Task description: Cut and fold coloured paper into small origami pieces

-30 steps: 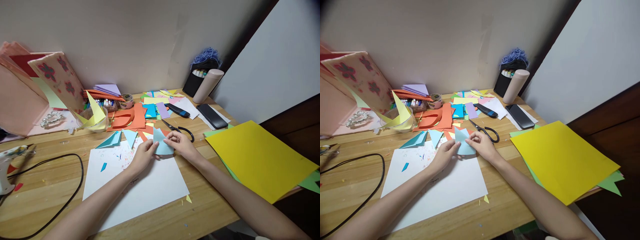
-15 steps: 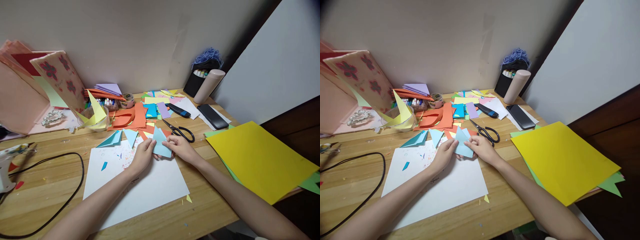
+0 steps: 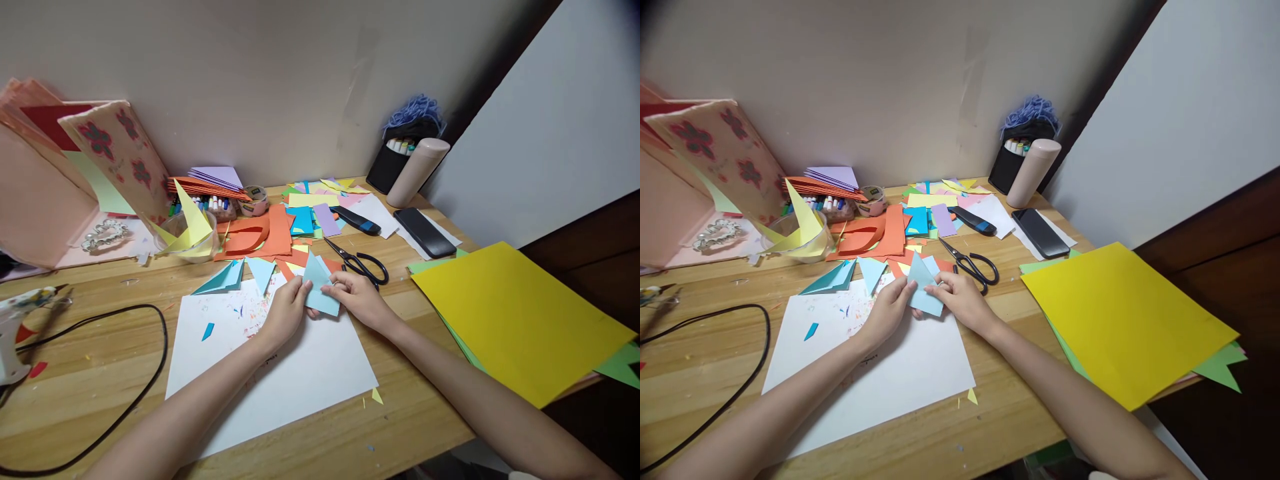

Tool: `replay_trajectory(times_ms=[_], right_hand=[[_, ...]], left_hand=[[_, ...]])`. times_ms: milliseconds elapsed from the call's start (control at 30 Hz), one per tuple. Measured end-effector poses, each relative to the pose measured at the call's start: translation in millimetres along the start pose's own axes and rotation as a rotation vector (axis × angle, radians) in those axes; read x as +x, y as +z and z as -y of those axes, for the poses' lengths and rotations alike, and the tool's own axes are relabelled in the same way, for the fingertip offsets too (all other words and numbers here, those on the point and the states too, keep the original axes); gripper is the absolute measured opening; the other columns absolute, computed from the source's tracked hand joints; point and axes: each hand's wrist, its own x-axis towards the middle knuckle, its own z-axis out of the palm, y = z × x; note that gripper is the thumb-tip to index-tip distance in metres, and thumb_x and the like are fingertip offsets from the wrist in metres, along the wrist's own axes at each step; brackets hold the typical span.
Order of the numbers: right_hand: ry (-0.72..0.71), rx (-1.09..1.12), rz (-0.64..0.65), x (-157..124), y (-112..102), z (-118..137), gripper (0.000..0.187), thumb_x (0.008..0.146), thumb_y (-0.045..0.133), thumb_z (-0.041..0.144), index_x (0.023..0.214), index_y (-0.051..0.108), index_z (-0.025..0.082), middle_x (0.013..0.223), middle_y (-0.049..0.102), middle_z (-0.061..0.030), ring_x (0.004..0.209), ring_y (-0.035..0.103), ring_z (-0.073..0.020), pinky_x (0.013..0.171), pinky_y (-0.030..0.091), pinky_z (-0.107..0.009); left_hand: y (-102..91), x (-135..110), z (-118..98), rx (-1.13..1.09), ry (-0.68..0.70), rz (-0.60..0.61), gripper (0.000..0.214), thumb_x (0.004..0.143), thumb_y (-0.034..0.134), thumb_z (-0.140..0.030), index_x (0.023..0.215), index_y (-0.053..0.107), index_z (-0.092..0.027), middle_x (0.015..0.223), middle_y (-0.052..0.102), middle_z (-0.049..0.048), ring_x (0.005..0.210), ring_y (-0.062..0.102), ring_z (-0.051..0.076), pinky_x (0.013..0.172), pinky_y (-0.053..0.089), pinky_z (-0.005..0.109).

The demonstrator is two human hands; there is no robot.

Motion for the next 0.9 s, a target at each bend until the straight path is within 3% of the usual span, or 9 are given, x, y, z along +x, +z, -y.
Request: replay_trajectory(times_ms=[200, 400, 667, 900], right_hand=[[-0.052, -0.018, -0.041, 2.5, -5.8, 1.4, 0.029, 0.085, 0.043, 0.041, 0.072, 0.054, 0.018, 0.062, 0.046, 0.0030, 0.057, 0.043, -0.0105, 0.052, 0.034, -0.021], [0.004, 0.120, -0.027, 5.7, -5.1, -2.2, 0.028, 0.080, 0.051, 0.042, 0.073, 0.058, 0.016, 0.064, 0.048, 0.0018, 0.055, 0.043, -0.0104, 0.050, 0.035, -0.022], [0.013, 0.209, -0.077, 6.2, -1.0, -2.2, 0.024, 0.076, 0.056, 0.040, 0.077, 0.059, 0.016, 0.071, 0.055, -0.0006, 0.063, 0.049, -0.0123, 0.054, 0.039, -0.022], [0.061, 0.271, -0.107, 7.2, 0.5, -1.7, 0.028, 0.076, 0.055, 0.043, 0.068, 0.055, 0.016, 0.060, 0.048, 0.0023, 0.053, 0.043, -0.0099, 0.050, 0.037, -0.022]], left_hand=[[0.5, -3.1, 2.6, 0.121, 0.015, 0.098, 0.032, 0.087, 0.038, -0.040, 0.065, 0.044, -0.017, 0.051, 0.052, -0.0030, 0.046, 0.058, 0.013, 0.050, 0.043, 0.023], [1.4, -3.6, 3.4, 0.059, -0.051, 0.154, 0.034, 0.086, 0.037, -0.043, 0.068, 0.046, -0.016, 0.062, 0.055, 0.0002, 0.048, 0.060, 0.015, 0.046, 0.044, 0.024], [1.2, -5.2, -0.3, 0.083, -0.050, 0.168, 0.035, 0.084, 0.038, -0.043, 0.063, 0.046, -0.016, 0.055, 0.049, -0.0027, 0.048, 0.057, 0.014, 0.048, 0.042, 0.024], [0.5, -6.5, -1.7, 0.228, 0.027, 0.180, 0.038, 0.085, 0.036, -0.042, 0.057, 0.042, -0.018, 0.050, 0.046, -0.0029, 0.049, 0.048, 0.013, 0.050, 0.037, 0.024]])
